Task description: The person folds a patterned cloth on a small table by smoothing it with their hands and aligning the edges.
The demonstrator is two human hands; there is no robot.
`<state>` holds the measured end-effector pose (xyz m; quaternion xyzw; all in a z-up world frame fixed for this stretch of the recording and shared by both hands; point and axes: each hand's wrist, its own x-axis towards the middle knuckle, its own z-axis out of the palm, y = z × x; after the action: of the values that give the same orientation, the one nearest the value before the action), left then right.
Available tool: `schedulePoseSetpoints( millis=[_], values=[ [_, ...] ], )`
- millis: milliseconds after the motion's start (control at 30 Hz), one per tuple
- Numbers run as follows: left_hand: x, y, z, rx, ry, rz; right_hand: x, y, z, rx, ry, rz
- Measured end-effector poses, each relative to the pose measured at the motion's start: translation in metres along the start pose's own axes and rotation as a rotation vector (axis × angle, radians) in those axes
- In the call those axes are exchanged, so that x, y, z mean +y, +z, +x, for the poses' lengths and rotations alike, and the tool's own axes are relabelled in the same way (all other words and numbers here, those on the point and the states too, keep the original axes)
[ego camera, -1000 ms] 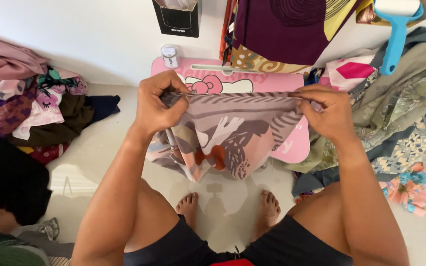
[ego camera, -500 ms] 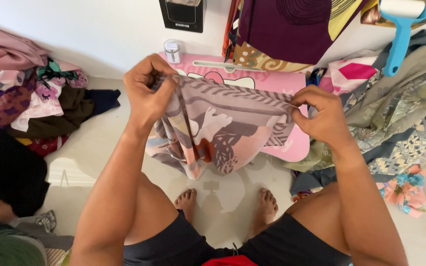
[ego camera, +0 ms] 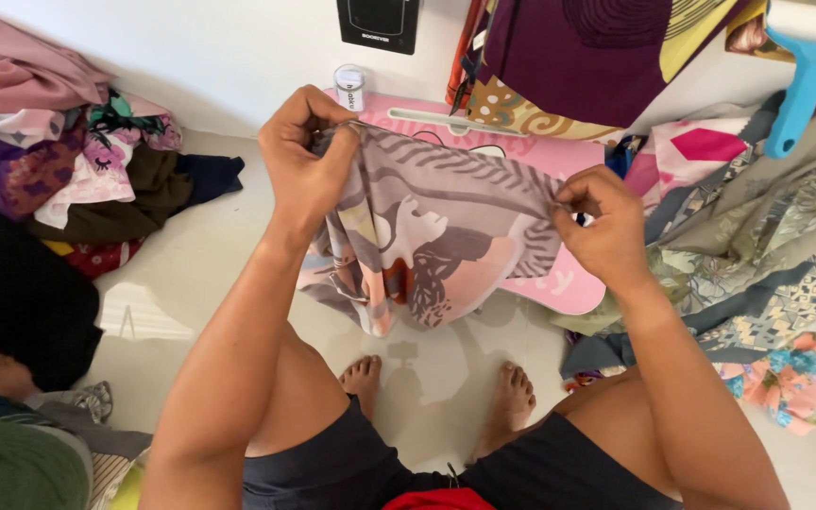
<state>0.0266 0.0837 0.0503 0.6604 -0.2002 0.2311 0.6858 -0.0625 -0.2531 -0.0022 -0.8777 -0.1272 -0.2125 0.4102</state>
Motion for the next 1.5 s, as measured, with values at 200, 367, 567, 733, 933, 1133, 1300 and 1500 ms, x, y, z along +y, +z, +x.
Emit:
schedulePoseSetpoints(
  millis=[200,367,567,733,933,1133,1300,1500],
  values=[
    [0.008,-0.001,0.001,-0.003,0.097,-0.037,-0.019,-0.014,0.005,-0.017,-0.098,-0.106],
    [0.016,0.001,0.001,0.028,0.211,-0.080,-0.023,-0.010,0.002,0.054,-0.186,-0.159],
    [0.011,-0.002,0.001,0.044,0.166,-0.041,-0.018,-0.001,0.001,0.170,-0.129,0.023],
    [0.007,0.000,0.000,0.077,0.166,-0.012,-0.009,0.008,0.000,0.126,-0.001,0.182],
    [0.003,-0.004,0.003,0.110,0.140,0.024,-0.013,0.008,0.001,-0.062,-0.033,0.153],
    [0.005,-0.004,0.003,0.117,0.154,0.052,-0.009,0.011,0.000,-0.102,-0.115,0.040],
    [0.006,0.001,0.001,0.095,0.186,0.045,-0.015,0.015,0.004,-0.084,-0.119,0.003],
    [0.012,0.007,-0.001,0.094,0.237,0.061,-0.001,0.022,0.003,0.000,-0.087,0.015]
  ],
)
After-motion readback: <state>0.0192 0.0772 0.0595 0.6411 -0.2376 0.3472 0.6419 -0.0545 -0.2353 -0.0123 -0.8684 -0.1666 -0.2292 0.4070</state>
